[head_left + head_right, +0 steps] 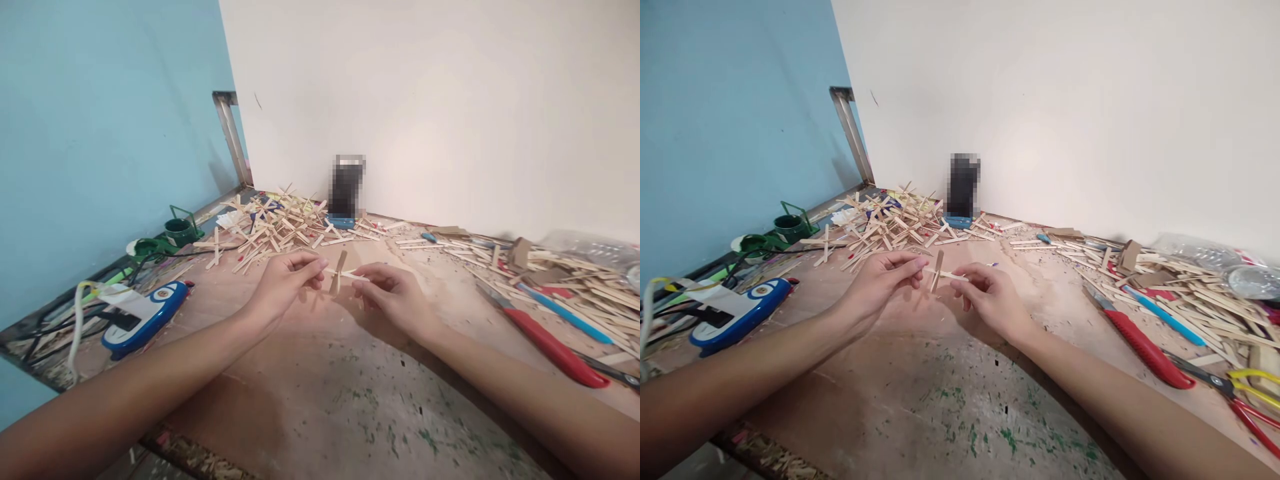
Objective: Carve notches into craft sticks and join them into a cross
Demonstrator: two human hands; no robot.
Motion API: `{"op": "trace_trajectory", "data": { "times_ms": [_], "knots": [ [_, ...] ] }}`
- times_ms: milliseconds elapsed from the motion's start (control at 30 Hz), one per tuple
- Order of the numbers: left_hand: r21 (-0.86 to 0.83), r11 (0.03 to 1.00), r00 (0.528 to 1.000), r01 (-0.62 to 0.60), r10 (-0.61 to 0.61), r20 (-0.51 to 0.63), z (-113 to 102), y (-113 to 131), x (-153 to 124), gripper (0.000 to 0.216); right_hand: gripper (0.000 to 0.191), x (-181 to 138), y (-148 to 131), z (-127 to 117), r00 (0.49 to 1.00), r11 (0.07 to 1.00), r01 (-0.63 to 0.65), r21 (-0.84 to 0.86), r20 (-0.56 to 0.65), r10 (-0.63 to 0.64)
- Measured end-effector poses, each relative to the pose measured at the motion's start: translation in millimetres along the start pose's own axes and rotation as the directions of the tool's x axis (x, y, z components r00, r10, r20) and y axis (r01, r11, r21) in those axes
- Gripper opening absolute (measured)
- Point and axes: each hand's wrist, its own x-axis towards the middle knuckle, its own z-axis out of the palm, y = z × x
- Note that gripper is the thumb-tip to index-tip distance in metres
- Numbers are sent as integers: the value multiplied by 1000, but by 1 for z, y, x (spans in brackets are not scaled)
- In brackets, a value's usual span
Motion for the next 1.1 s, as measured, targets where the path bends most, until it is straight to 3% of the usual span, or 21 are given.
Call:
{"op": "trace_trajectory", "data": {
  "times_ms": [167,433,600,667,733,767,833,900,933,967,1100],
  "knots": [
    [19,1000,1000,-16,16,5,0,0,-1,38,52,1,0,-1,1000,1000,23,-8,5,-23],
    [107,990,995,-96,98,-13,1,2,-2,36,44,-1,0,-3,998,996,43,-78,53,-39],
    [205,946,963,-251,265,-46,-2,10,-11,36,44,-1,3,-3,999,997,23,-80,-29,-25],
    [251,901,935,-354,350,63,-1,15,-23,45,46,-1,3,-3,997,998,18,-67,-71,-23],
    [256,843,869,-474,400,292,2,18,-38,50,47,-1,2,-3,995,998,15,-57,-102,-21],
    [237,806,804,-542,416,425,4,18,-45,50,47,-1,2,-3,994,998,14,-55,-112,-20],
    [182,686,607,-704,449,656,9,13,-56,56,47,-1,0,-2,992,998,13,-55,-125,-20],
    [143,474,380,-869,454,806,12,5,-61,58,46,-3,-2,-1,991,998,16,-59,-135,-24],
    [128,403,318,-906,450,835,13,1,-61,58,46,-3,-2,-1,990,998,19,-61,-140,-28],
    [125,360,288,-924,446,848,12,-2,-60,57,45,-4,-3,0,989,998,22,-63,-145,-31],
    [142,377,314,-915,447,837,9,-7,-54,60,42,-5,-4,1,985,997,27,-69,-166,-38]
  ]
}}
